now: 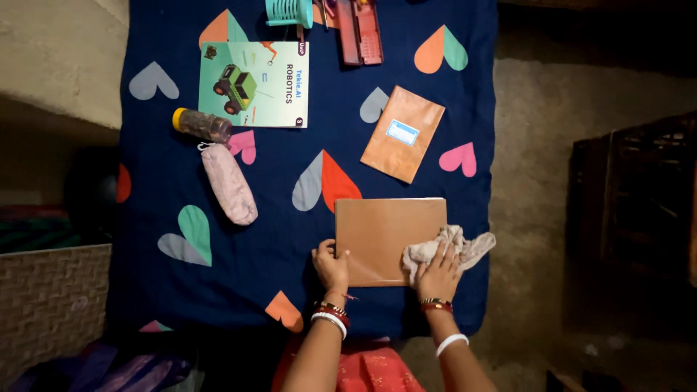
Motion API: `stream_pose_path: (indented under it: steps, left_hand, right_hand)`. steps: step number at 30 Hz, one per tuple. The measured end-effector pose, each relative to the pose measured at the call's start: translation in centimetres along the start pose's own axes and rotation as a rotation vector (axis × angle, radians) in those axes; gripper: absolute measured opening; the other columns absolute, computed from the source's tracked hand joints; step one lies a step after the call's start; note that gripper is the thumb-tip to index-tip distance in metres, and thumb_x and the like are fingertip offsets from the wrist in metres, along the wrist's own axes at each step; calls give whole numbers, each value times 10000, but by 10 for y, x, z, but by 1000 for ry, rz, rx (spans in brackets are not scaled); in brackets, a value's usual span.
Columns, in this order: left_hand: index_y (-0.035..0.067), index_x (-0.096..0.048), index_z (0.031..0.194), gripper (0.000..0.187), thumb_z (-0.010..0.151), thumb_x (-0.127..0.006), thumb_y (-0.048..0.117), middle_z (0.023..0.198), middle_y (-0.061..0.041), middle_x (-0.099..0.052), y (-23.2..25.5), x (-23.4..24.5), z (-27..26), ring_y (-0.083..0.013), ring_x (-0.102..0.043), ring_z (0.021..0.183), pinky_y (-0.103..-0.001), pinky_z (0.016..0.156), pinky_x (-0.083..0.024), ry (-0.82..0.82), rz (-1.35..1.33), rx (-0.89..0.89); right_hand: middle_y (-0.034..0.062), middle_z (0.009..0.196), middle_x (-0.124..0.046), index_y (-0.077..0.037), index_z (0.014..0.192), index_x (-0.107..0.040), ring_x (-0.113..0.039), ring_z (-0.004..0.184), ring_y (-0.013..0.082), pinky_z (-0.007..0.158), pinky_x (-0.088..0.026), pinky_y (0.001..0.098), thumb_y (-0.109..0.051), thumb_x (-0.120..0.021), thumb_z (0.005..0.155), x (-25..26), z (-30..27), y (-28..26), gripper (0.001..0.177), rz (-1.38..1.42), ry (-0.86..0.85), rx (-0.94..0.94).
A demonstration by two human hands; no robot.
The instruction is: The person wipes notebooks, a book, a container, and a pouch with a cloth, then places and organizes them onto a shelf.
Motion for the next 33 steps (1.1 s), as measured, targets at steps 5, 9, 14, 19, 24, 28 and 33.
stream_pose_path:
  steps: [5,9,14,19,24,28,33]
  left_hand:
    - [92,-714,1058,462,636,-895,54,981,-115,-639,-7,-10,1,-338,-616,966,-442,883,-503,19,37,27]
    - [85,-697,1069,427,674,-851,32,1027,-118,-642,-13,-21,-4,-367,-582,1033,-466,940,-467,69,47,26]
    - [63,-679,1063,368,724,-821,68,984,-144,-692,-2,-16,-2,-361,-653,985,-452,890,-520,105,-31,51]
    - [53,-670,1149,455,756,-874,156,1032,-162,-755,12,-3,6,-304,-724,936,-402,841,-559,-363,-46,215]
    - [-11,-644,1250,422,862,-769,101,1095,-122,-778,16,-17,-6,-165,-720,936,-314,816,-581,-596,-480,-3]
    - [-8,-631,1289,424,887,-727,90,1120,-118,-774,22,-9,-23,-158,-721,969,-305,836,-571,-499,-499,-61]
    - [-33,-615,1321,422,930,-693,102,1165,-156,-763,75,53,-45,-156,-710,1033,-315,884,-558,-407,-567,-254]
  right_hand:
    - [214,1624,-318,-62,1586,-278,-352,1439,461,1153,-305,587,-363,-648,846,6,-43,5,881,-13,-83,-85]
    - [229,1613,-307,-37,1581,-258,-342,1460,452,1169,-294,586,-381,-643,858,10,-66,4,889,-32,-82,-113]
    - [262,1605,-283,-31,1597,-212,-320,1456,465,1168,-291,573,-336,-638,835,10,-67,5,925,0,-134,-121]
    - [293,1591,-304,6,1589,-226,-331,1429,502,1179,-279,575,-255,-626,834,8,-69,11,893,104,-52,-63]
    - [317,1551,-346,37,1549,-276,-345,1424,505,1184,-278,556,-137,-617,803,14,-63,19,838,280,22,6]
    - [304,1511,-443,35,1538,-357,-403,1421,459,1205,-307,497,-47,-553,831,18,-53,19,739,482,31,-92]
    - [320,1512,-460,73,1520,-390,-416,1422,475,1216,-322,468,-63,-501,927,30,-28,5,619,669,79,-117]
Point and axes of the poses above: each hand's wrist, its own z-axis towards the middle knuckle, its own x-axis out of the back of the hand, y = z × x, the point moved 5 cm from there along z, towards the middle knuckle
